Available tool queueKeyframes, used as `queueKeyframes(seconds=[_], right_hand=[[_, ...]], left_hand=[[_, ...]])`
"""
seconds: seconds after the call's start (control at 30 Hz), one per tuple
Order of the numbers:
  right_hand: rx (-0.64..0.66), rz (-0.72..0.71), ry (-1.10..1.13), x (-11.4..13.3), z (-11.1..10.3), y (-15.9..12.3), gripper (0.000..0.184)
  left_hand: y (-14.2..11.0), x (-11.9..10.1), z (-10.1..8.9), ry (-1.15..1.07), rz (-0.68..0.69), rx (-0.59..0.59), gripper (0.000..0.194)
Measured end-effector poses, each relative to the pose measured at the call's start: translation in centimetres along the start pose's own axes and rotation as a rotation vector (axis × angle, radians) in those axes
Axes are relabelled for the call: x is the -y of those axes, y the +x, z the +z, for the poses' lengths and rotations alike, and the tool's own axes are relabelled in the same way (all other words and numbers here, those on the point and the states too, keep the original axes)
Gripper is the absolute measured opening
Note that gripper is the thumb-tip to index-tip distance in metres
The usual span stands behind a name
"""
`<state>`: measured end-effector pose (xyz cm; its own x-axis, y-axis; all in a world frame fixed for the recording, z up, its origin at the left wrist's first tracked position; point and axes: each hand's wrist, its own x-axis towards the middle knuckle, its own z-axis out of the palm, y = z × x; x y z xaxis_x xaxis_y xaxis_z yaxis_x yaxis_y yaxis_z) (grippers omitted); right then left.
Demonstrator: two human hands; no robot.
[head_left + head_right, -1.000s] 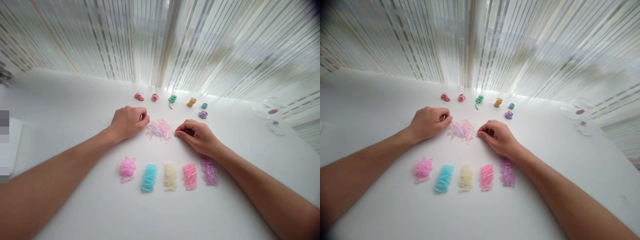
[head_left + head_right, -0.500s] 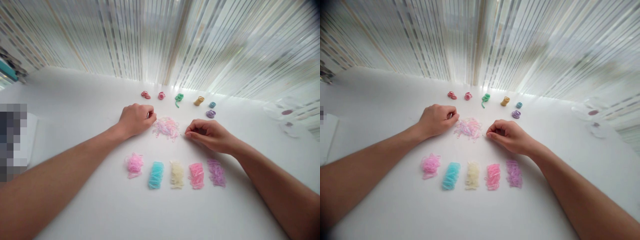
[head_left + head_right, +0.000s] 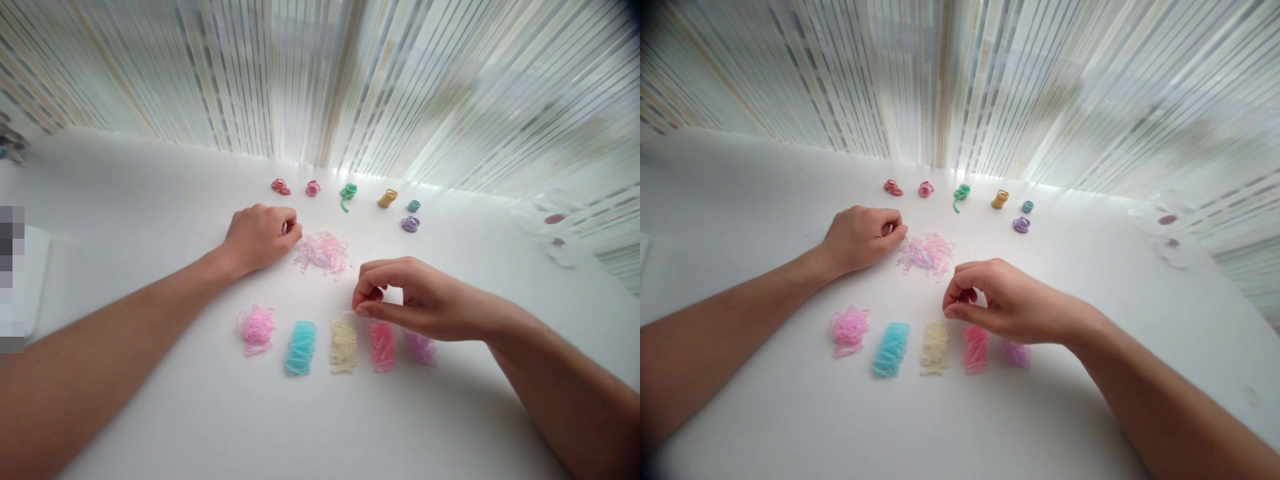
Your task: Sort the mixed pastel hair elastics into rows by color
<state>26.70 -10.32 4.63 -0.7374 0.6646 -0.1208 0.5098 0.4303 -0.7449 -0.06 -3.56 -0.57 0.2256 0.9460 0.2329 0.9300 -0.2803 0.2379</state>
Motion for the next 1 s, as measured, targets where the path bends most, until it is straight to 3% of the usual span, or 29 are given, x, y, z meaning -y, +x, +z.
queueKeyframes(seconds=[0.27, 0.7, 0.87, 1.0], right_hand=[[0.036, -0.028, -0.106, 0.1, 0.6, 0.2, 0.012], [0.053, -0.027, -0.085, 0.4, 0.6, -0.2, 0.014], [-0.029, -0.016, -0.041, 0.4, -0.3, -0.3, 0.011], [-0.168, 0.016, -0.063, -0.8, -1.0, 0.0, 0.015]], left_hand=[[0.0, 0.0, 0.0, 0.003, 0.001, 0.0, 0.033], [0.0, -0.1, -0.1, 0.001, -0.005, -0.002, 0.033], [0.0, -0.1, -0.1, 0.008, -0.001, 0.007, 0.034], [0.0, 0.0, -0.2, 0.011, -0.005, 0.021, 0.034]])
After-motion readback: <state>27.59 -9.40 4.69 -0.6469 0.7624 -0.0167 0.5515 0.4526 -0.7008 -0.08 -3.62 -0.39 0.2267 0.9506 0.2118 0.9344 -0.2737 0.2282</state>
